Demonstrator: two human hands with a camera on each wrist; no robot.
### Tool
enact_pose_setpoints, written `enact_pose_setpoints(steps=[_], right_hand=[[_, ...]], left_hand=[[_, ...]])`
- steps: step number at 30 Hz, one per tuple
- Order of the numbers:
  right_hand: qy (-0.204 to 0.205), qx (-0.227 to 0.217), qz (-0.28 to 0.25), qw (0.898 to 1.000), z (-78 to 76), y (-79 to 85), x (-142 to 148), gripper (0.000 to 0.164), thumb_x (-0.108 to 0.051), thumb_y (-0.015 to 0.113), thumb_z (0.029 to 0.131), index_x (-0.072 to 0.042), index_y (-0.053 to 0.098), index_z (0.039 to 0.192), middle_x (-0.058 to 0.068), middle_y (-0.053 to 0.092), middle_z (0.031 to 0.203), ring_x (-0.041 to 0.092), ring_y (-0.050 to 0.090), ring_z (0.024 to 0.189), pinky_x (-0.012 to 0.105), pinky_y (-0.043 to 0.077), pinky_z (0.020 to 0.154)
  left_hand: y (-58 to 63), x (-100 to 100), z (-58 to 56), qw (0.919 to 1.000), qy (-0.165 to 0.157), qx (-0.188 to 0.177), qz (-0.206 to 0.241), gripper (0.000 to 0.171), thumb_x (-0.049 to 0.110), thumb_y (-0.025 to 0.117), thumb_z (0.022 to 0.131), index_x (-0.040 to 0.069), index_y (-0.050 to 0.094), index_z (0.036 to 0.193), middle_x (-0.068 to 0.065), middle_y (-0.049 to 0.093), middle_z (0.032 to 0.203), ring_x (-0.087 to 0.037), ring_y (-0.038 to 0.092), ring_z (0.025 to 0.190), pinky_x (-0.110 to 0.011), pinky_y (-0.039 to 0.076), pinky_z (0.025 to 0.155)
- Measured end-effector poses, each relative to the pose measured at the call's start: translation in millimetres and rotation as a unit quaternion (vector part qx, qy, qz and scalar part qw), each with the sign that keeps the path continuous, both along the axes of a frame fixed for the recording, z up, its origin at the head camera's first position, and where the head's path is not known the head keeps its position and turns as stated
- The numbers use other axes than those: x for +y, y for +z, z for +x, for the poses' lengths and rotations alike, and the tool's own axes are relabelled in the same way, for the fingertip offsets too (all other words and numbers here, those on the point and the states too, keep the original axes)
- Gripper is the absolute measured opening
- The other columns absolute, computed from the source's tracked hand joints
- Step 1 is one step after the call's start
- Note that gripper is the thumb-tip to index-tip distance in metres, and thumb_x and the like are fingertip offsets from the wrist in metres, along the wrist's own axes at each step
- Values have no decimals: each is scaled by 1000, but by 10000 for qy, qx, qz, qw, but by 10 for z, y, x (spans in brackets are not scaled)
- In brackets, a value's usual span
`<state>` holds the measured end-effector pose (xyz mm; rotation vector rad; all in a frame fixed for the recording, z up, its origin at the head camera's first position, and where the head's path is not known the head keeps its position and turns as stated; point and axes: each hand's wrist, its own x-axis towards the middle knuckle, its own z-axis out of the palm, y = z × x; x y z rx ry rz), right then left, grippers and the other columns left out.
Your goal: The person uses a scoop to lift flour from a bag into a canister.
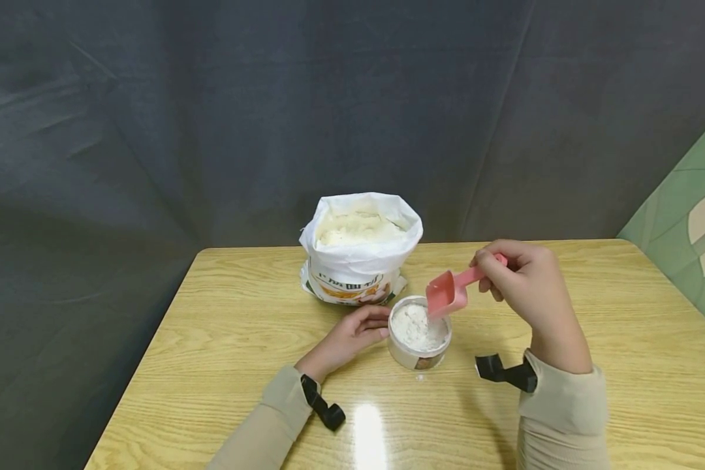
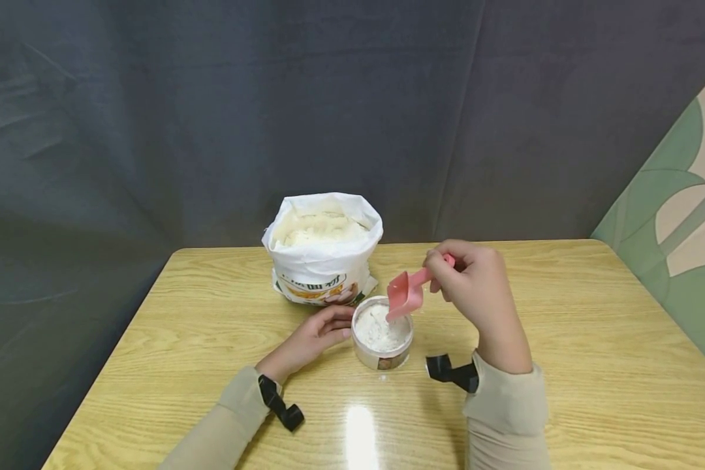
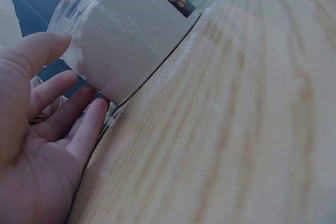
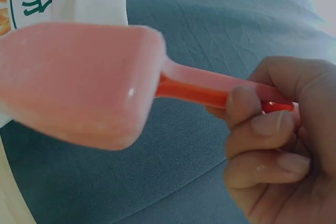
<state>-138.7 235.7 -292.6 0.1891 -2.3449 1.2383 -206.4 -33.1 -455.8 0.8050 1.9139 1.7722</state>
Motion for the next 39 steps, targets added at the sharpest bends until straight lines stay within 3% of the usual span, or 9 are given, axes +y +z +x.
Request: enact_pose_setpoints(steps=[4,8,15,17,26,28,32,36,39], right_hand=[[-71,117,-710,9974,4,24,-2,22,-2,58,96,3,71,79,-1,61,56,12,48,44,20,41,40],[-145,213,-1888,9817,30,58,-1,23,-1,58,96,8,70,80,3,63,58,12,49,42,17,42,38],[-38,989,-4083,9075,14,90,-65,26,5,56,95,15,65,73,13,63,58,13,46,36,15,38,33],[-29,1185,-4363,8920,10,101,-101,26,6,56,95,18,64,74,15,63,59,15,45,35,16,38,33],[-26,1578,-4739,8663,23,208,-171,30,0,60,97,18,61,72,18,64,64,17,43,36,16,37,34],[-11,1635,-4705,8671,-1,270,-191,32,-3,64,97,18,61,73,18,64,66,17,45,38,15,38,35],[109,1529,-4389,8854,-94,432,-259,33,-12,72,95,18,66,82,18,66,68,16,53,42,14,44,38],[342,878,-3698,9243,-208,568,-341,30,-18,77,92,11,72,90,14,70,70,15,61,48,16,52,44],[325,203,-2714,9617,-306,629,-416,30,-25,76,93,5,74,96,8,72,73,14,66,55,19,58,51]], left_hand=[[-6,-1,-5,10000,-14,-18,50,42,9,62,102,0,52,141,-15,52,144,-29,54,130,-29,50,106],[-20,6,-10,9999,-76,18,139,43,8,62,101,-1,51,142,-16,53,143,-28,55,129,-30,50,107],[-30,-7,-16,9999,-29,30,164,42,8,64,100,1,53,140,-13,57,140,-25,57,127,-30,50,107],[-28,-9,-15,9999,-3,-23,166,42,8,64,100,2,54,140,-12,57,139,-24,57,127,-29,50,106],[-33,15,-28,9997,-106,-107,181,44,10,66,99,5,54,141,-10,58,139,-19,58,126,-28,49,107],[-38,22,-30,9997,-95,-91,192,43,10,66,99,4,54,141,-10,58,139,-19,58,125,-28,50,106],[-37,19,-24,9998,-36,-98,192,43,8,66,99,4,54,140,-11,58,138,-19,59,124,-28,50,105],[-40,14,-20,9998,-31,-103,194,44,8,66,99,4,54,141,-11,58,138,-20,58,125,-28,50,105],[-43,14,-21,9997,-49,-80,213,43,9,66,99,3,54,140,-12,57,139,-22,58,126,-28,50,105]])
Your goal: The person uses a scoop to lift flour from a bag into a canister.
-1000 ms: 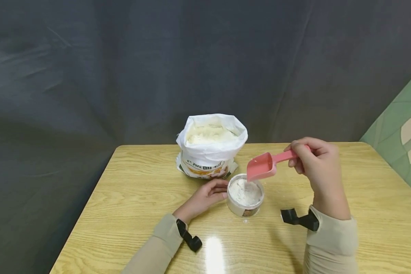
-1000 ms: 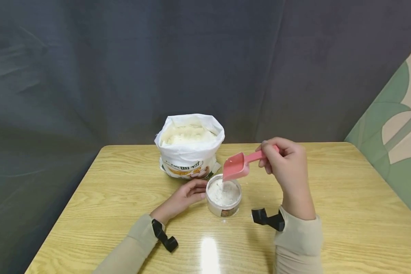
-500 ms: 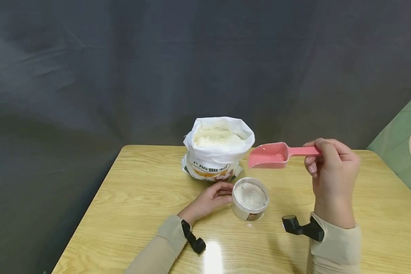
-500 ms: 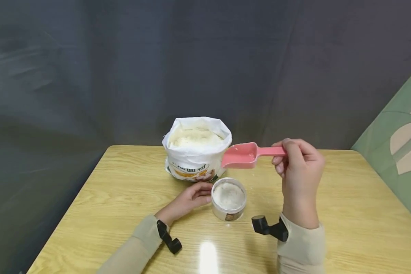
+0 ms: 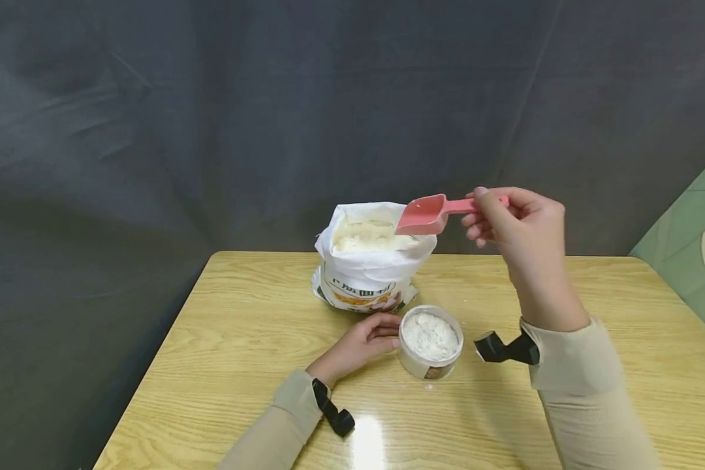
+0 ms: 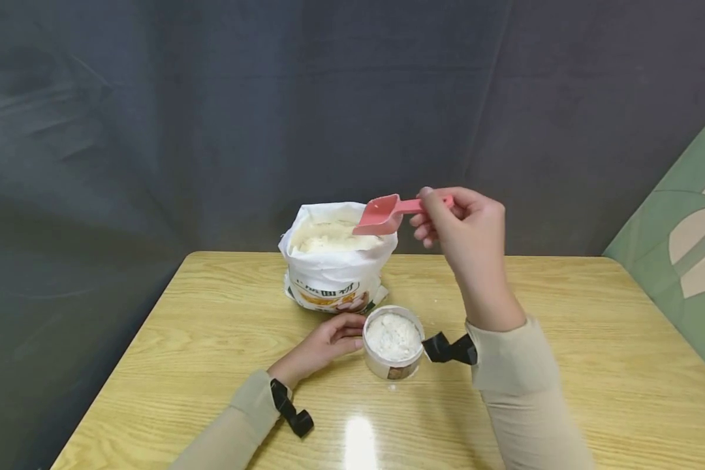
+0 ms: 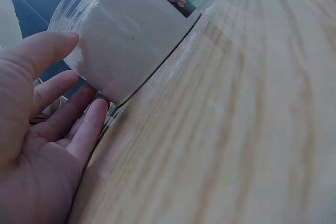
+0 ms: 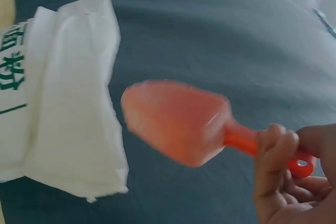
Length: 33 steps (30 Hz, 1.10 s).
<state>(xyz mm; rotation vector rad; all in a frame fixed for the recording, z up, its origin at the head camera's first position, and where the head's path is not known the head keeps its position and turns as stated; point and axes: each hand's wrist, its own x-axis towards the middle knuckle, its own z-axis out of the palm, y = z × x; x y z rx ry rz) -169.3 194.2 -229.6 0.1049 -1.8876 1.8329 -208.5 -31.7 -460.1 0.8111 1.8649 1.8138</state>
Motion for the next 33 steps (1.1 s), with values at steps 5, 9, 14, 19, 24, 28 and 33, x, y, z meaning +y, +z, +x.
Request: enact_pose_setpoints(steps=[5,9,14,19,24,28,33], right_hand=[[35,-621,1693,9836,-186,37,-147,29,-26,68,98,3,74,100,5,72,77,15,67,62,24,61,59],[94,-719,2551,9642,-322,16,-276,23,-18,63,99,3,73,95,11,72,77,21,68,64,23,59,57],[72,-656,3468,9356,-466,-48,-412,22,-11,56,96,1,73,89,13,73,75,22,67,62,22,49,49],[-31,-703,3974,9150,-558,-129,-508,21,-6,53,93,1,69,82,10,67,67,18,57,53,27,37,45],[-149,-696,4165,9063,-675,-222,-592,25,-6,55,93,-3,61,69,1,42,51,14,33,45,28,29,44],[-239,-690,4191,9050,-758,-259,-636,35,-6,57,93,-8,51,59,-3,33,51,13,29,47,28,26,45],[-159,-701,4019,9129,-807,-280,-670,38,-5,53,92,-10,45,55,-2,34,50,13,31,46,27,26,45]], left_hand=[[-9,4,-7,9999,-96,21,44,43,9,65,100,1,53,141,-14,56,140,-26,57,128,-28,50,106],[-7,8,-9,9999,-91,42,47,43,8,65,100,1,53,141,-13,56,140,-25,57,127,-29,50,106],[-9,11,-8,10000,-29,27,35,42,8,66,99,3,55,140,-10,57,139,-21,58,126,-28,51,105],[-21,21,0,10000,-17,-12,43,42,7,66,99,3,55,140,-10,58,138,-20,58,125,-28,51,104],[-18,42,-2,10000,-63,21,48,43,7,65,99,1,53,140,-14,57,139,-24,57,127,-27,50,105],[-27,55,-4,9998,-135,102,114,43,5,64,100,-2,52,141,-18,56,139,-26,57,128,-28,50,105],[-33,69,-4,9997,-133,149,143,43,4,64,99,-3,52,140,-19,56,139,-26,57,127,-28,50,105]])
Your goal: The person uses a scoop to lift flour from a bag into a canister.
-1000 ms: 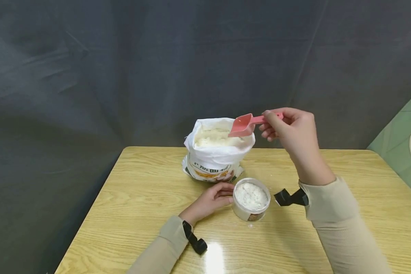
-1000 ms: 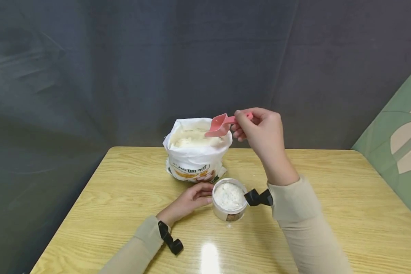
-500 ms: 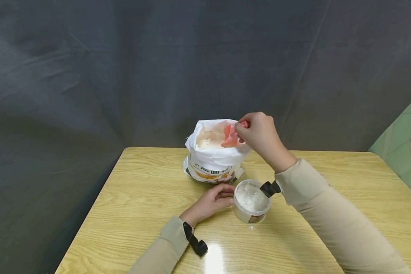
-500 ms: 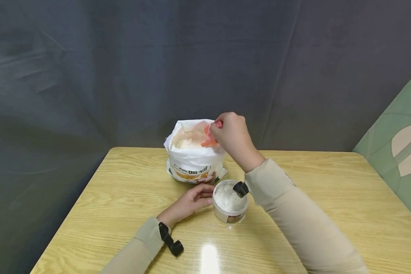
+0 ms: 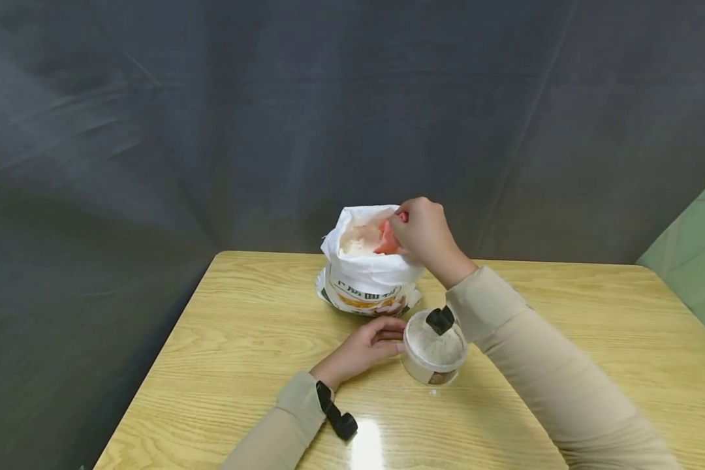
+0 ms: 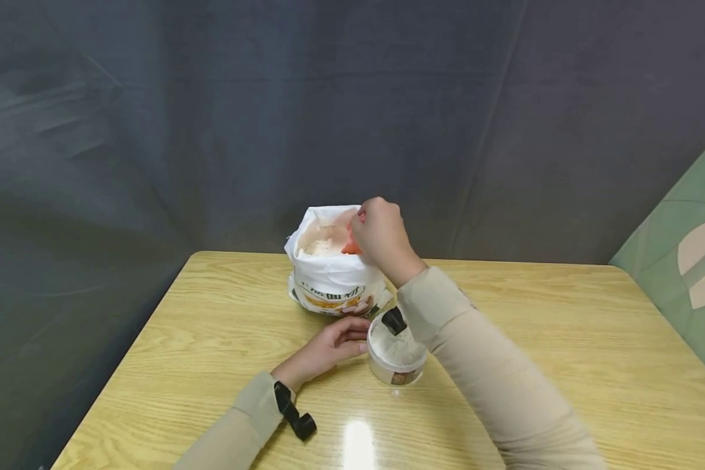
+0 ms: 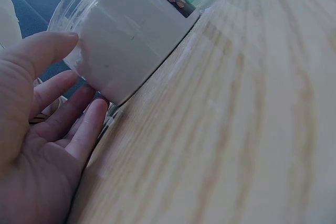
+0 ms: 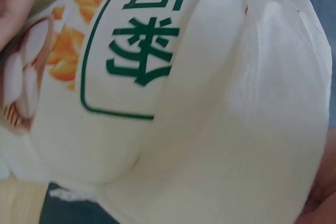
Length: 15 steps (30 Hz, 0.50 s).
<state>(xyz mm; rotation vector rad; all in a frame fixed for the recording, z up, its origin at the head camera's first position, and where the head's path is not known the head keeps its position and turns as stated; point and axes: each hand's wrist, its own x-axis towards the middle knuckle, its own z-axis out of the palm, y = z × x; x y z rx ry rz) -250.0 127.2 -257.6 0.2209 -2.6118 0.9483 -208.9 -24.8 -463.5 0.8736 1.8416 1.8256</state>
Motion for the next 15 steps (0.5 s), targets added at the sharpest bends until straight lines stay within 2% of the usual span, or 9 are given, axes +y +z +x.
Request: enact_pose_setpoints(steps=[4,9,15], right_hand=[[-21,-97,-321,9994,-28,-15,7,38,-6,52,93,-8,46,55,-1,39,50,14,37,45,27,29,44],[-227,-404,-726,9963,-50,-22,31,31,-10,56,96,-1,61,68,2,52,56,16,49,52,26,39,48],[-241,-770,-1220,9893,-50,-5,25,29,-14,59,97,3,67,76,6,62,63,14,57,55,23,46,49]], left_hand=[[-6,9,-5,10000,47,37,-27,42,4,65,99,-1,54,139,-16,58,138,-25,58,126,-27,50,105],[-17,20,-13,10000,44,76,-18,41,4,65,99,-1,54,139,-16,59,136,-24,59,125,-27,50,105],[-13,16,-9,9999,80,93,-58,41,4,65,99,0,55,138,-14,59,136,-22,60,124,-28,51,105]])
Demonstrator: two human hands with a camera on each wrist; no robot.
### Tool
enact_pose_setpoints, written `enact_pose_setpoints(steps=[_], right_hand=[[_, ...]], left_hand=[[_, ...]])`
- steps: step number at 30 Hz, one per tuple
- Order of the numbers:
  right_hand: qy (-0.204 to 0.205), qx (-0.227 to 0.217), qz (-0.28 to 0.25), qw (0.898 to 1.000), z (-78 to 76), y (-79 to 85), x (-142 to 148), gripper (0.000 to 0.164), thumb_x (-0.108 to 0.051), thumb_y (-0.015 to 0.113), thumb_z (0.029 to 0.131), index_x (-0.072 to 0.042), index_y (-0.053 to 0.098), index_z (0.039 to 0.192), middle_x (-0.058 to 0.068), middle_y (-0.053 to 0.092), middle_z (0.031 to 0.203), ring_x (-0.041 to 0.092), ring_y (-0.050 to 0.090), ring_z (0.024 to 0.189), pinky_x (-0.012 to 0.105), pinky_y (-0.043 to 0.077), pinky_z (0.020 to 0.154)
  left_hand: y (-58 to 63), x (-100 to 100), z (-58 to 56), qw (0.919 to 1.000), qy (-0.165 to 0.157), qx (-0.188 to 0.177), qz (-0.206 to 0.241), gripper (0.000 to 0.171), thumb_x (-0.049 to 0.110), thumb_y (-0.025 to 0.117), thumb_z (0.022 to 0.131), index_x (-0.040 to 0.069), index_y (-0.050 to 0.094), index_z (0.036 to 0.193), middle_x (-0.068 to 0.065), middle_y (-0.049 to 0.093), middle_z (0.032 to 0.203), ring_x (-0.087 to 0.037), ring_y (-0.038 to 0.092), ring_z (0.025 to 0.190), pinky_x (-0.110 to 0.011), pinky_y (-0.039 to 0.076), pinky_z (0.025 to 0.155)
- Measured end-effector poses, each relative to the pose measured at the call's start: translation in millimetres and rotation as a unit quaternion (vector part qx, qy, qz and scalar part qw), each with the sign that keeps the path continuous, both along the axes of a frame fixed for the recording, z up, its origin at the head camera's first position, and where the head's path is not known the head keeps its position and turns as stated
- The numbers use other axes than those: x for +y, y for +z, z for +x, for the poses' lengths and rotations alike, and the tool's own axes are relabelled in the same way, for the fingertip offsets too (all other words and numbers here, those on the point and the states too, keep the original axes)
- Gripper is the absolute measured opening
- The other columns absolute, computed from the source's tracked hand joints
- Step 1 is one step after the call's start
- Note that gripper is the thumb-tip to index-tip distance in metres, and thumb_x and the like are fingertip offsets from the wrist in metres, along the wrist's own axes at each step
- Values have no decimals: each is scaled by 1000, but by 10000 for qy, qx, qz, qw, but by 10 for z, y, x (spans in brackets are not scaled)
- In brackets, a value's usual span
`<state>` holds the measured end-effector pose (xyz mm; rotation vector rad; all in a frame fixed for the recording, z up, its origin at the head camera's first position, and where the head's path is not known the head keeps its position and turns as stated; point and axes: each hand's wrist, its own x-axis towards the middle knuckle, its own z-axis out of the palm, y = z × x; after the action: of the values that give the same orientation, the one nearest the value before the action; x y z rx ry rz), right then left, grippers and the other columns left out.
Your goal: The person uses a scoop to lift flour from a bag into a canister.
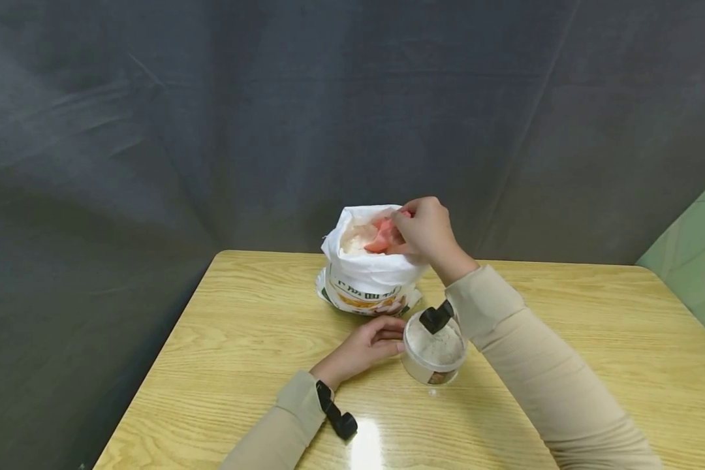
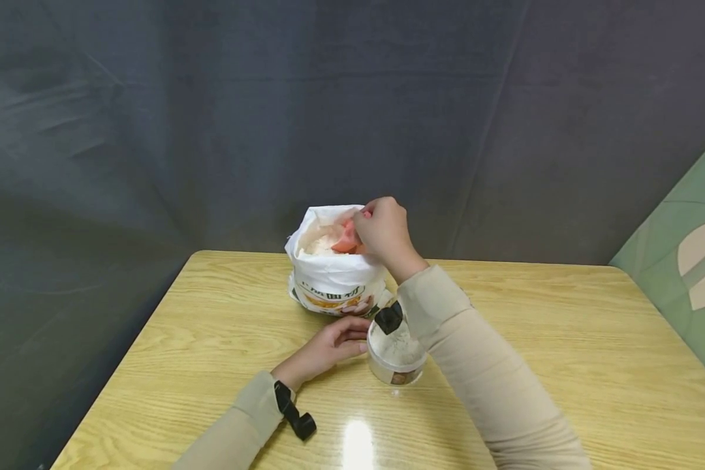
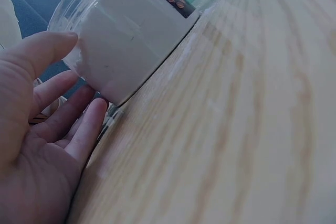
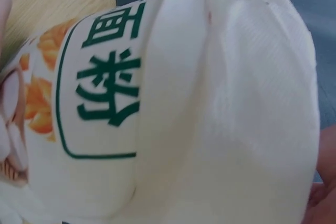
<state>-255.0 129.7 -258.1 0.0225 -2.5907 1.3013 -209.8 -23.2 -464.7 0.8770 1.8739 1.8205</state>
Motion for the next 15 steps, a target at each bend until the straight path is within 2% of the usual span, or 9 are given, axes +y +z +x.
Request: enact_pose_setpoints(steps=[9,15], right_hand=[[195,-561,-650,9961,63,74,-45,25,-15,58,99,5,72,96,9,68,76,15,64,66,23,55,58],[426,-895,-1345,9859,107,108,-62,25,-11,56,101,10,69,103,6,67,71,13,64,60,23,58,57]], left_hand=[[29,-8,0,9999,36,-81,-73,41,6,66,99,4,56,138,-10,60,135,-17,60,123,-28,51,105],[43,-16,-1,9998,61,-116,-127,41,7,66,99,5,56,138,-9,60,136,-17,59,123,-28,51,105]])
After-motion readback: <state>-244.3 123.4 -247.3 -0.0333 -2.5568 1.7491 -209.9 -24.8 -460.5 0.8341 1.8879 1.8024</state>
